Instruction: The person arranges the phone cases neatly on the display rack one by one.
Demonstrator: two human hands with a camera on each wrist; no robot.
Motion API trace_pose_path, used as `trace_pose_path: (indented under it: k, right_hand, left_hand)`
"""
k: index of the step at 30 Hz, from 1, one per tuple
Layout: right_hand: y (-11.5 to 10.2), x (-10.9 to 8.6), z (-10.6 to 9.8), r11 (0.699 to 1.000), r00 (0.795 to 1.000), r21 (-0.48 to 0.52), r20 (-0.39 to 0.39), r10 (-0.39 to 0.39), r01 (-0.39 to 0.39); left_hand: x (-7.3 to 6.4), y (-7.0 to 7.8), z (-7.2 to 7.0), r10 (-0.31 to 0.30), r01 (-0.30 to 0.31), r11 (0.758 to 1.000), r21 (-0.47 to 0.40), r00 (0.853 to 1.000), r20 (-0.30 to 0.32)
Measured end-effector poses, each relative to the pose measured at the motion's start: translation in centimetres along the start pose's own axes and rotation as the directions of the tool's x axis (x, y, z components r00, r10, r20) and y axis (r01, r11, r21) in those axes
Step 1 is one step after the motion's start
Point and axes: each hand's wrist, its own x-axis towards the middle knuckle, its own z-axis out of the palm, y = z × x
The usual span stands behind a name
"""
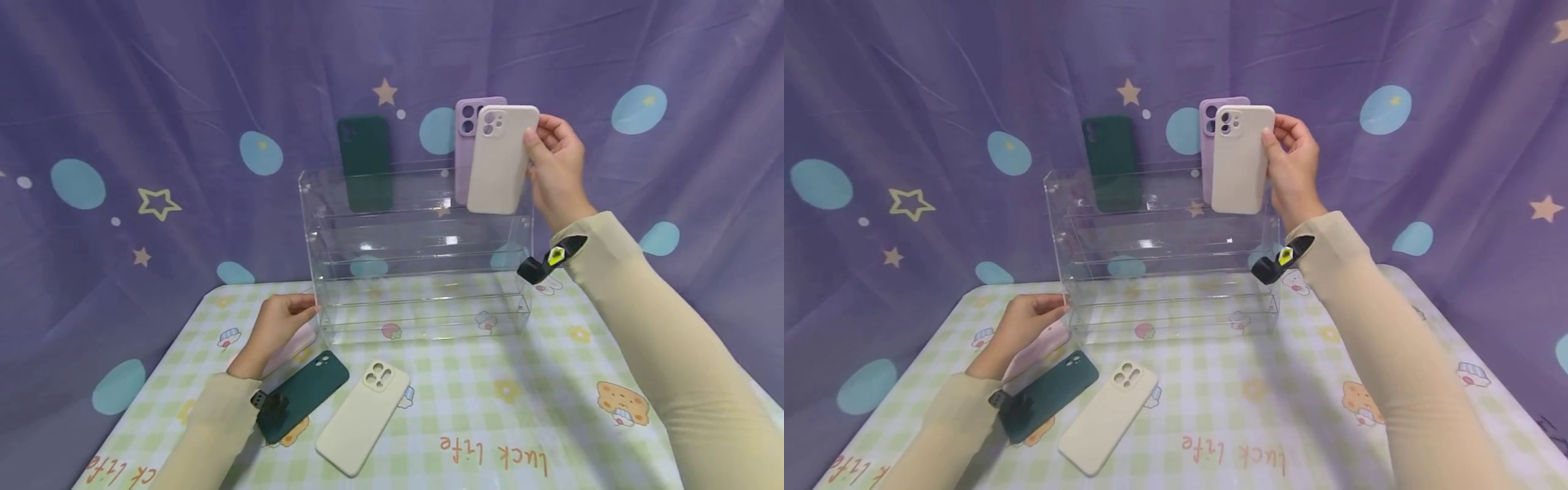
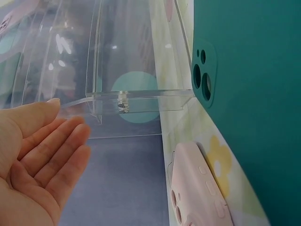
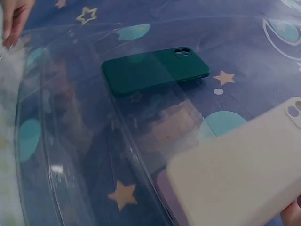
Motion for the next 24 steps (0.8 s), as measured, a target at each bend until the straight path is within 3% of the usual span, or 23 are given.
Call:
trace_pose_path:
  k: [4, 11, 24]
  right_hand:
    - [0.9, 0.3, 0.5, 0.999, 0.999, 0.026, -0.026, -0.046, 0.047]
    - [3.0, 0.0, 0.3, 0.988, 0.994, -0.115, -0.015, -0.105, 0.103]
    - [4.8, -0.8, -0.8, 0.978, 0.996, -0.188, 0.017, -0.089, 0.091]
  left_hand:
    - [0.0, 0.1, -0.1, 0.002, -0.002, 1.0, -0.001, 1.0, 0.0]
    - [-0.1, 0.3, -0.1, -0.005, 0.005, 1.0, 0.003, 1.0, 0.005]
    - [-0.2, 0.1, -0.1, -0.02, 0.02, 1.0, 0.009, 1.0, 0.001]
